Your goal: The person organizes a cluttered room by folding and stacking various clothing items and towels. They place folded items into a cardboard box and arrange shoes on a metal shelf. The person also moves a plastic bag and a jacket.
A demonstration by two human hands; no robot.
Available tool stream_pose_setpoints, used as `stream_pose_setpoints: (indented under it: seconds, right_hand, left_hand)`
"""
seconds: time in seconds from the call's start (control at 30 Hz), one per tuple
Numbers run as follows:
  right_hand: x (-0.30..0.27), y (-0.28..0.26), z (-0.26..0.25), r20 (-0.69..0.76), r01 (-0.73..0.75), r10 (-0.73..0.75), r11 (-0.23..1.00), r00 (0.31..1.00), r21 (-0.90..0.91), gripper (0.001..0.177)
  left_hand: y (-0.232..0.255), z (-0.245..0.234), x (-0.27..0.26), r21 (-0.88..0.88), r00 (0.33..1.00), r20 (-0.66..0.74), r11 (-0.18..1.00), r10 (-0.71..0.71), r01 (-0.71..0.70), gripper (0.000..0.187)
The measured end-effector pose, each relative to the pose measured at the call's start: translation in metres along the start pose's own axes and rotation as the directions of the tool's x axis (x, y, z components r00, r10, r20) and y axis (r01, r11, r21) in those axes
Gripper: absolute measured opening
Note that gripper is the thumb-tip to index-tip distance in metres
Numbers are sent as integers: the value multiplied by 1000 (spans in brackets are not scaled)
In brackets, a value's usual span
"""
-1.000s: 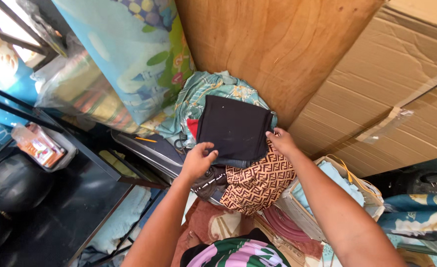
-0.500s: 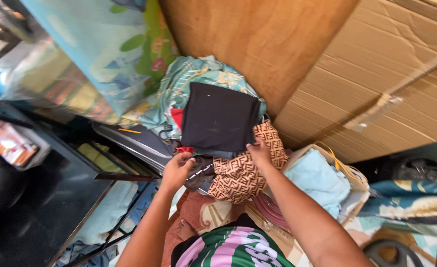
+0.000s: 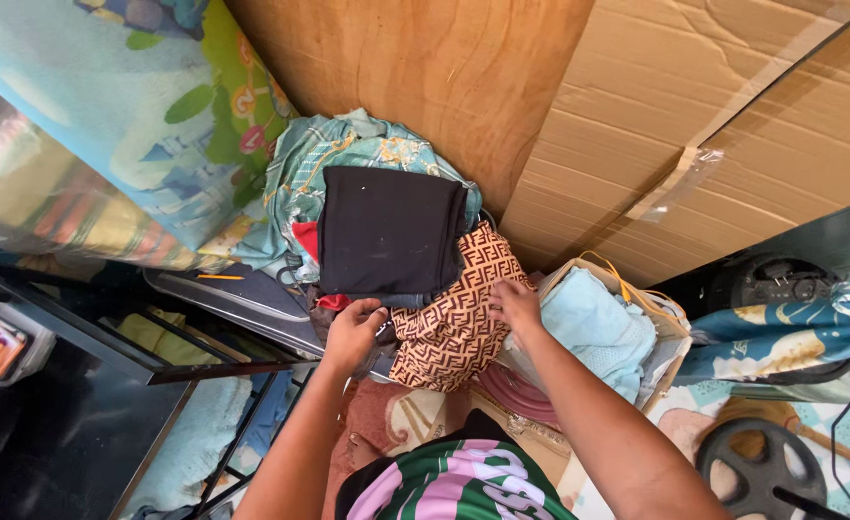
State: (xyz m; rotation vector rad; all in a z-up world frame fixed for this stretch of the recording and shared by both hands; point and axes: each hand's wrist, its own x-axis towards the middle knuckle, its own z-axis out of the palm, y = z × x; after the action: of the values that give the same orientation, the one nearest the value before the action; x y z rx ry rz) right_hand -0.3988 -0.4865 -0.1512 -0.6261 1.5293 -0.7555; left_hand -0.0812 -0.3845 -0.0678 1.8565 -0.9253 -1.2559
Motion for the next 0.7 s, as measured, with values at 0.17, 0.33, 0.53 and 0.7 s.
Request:
stream_pose_setpoints:
  seconds: [0.17,0.33,0.53,0.7]
  right_hand:
    - [6,-36,25,92,-1,7,998,996,-68,44]
    - [37,-46,50,187,27,-8,995,982,-95,52]
    - [75,-38,78,88,70,-44,947,995,-315,59]
    - [89,-46,97,65,139,-122,892,990,-430,62]
  left_hand:
    - [-9,3,7,39,999,-37,999,-30,32,41]
    - [-25,-8,19,2,993,-94,997,-77,78,42]
    - [-33,-42,55,5,991,-114,998,-69,70,46]
    - [-48,-69,99,-8,983,-134,992,-125,125,52]
